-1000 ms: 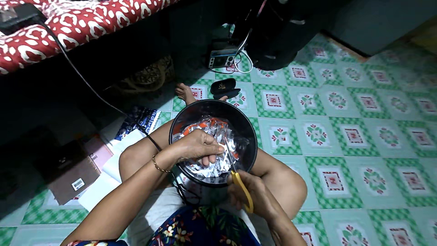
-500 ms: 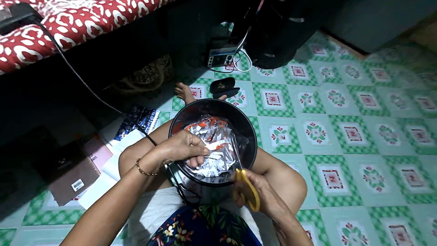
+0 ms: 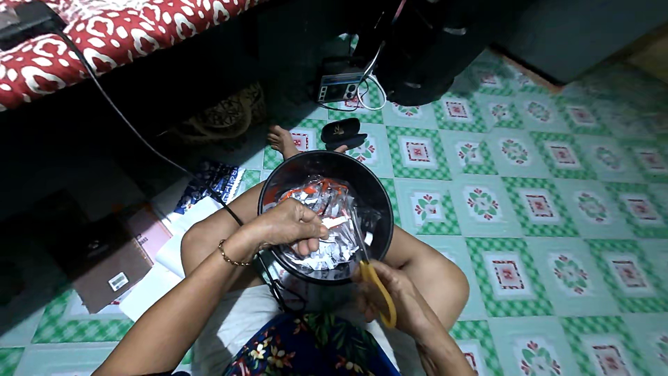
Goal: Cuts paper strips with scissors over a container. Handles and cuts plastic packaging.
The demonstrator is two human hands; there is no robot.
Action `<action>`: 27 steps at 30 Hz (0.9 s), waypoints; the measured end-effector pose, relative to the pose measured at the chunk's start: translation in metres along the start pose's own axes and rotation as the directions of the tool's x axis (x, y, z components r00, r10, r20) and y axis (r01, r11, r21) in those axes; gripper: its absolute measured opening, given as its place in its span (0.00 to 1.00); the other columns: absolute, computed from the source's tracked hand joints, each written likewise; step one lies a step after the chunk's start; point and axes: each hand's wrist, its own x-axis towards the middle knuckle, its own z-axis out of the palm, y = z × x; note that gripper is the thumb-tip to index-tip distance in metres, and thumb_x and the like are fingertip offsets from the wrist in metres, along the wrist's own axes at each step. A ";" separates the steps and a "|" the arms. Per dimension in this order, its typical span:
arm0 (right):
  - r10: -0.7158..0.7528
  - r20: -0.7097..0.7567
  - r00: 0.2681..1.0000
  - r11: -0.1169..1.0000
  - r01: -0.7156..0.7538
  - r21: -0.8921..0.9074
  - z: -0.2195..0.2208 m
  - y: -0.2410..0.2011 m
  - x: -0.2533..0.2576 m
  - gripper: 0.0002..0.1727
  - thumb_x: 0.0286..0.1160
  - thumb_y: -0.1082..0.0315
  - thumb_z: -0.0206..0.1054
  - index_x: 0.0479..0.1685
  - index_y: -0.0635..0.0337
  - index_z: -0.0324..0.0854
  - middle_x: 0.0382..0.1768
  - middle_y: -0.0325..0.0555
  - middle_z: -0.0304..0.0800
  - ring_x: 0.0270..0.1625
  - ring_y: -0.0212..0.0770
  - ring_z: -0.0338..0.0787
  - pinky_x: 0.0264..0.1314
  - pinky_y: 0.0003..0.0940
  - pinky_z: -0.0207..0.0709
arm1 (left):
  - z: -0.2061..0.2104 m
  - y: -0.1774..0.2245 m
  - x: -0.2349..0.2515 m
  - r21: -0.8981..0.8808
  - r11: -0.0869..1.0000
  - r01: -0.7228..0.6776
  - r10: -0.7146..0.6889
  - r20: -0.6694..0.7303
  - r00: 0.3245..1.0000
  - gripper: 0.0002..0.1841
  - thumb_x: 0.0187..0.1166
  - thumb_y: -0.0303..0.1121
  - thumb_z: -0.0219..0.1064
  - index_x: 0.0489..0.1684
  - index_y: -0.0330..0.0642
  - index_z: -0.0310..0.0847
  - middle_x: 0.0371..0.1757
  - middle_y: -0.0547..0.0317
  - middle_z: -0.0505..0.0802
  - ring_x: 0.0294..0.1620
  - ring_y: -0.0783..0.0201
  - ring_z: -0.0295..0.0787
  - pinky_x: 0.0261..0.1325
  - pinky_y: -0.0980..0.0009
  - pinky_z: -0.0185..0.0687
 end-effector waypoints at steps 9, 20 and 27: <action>-0.005 0.007 1.000 0.998 0.005 -0.059 0.002 0.001 0.004 0.07 0.78 0.67 0.66 0.40 0.62 0.80 0.20 0.27 0.82 0.20 0.18 0.82 0.25 0.15 0.78 | 0.009 0.004 0.006 0.022 0.999 -0.023 0.023 0.034 0.999 0.12 0.86 0.24 0.61 0.28 0.37 0.85 0.17 0.72 0.86 0.18 0.83 0.81 0.26 0.87 0.77; -0.005 0.083 0.997 0.991 0.017 -0.134 -0.001 0.006 -0.001 0.16 0.77 0.60 0.68 0.48 0.68 0.81 0.25 0.32 0.84 0.24 0.20 0.83 0.30 0.17 0.78 | 0.007 0.002 0.004 0.008 0.998 -0.059 0.058 0.040 0.997 0.12 0.85 0.23 0.61 0.29 0.37 0.86 0.18 0.71 0.87 0.19 0.82 0.83 0.27 0.86 0.79; 0.007 0.068 0.998 0.997 -0.001 -0.078 0.000 0.004 0.002 0.09 0.79 0.65 0.66 0.43 0.63 0.80 0.22 0.27 0.82 0.22 0.17 0.82 0.28 0.14 0.77 | 0.004 0.002 0.004 -0.009 0.998 -0.058 0.058 0.016 0.998 0.12 0.84 0.21 0.62 0.27 0.37 0.85 0.16 0.70 0.87 0.17 0.81 0.82 0.26 0.86 0.79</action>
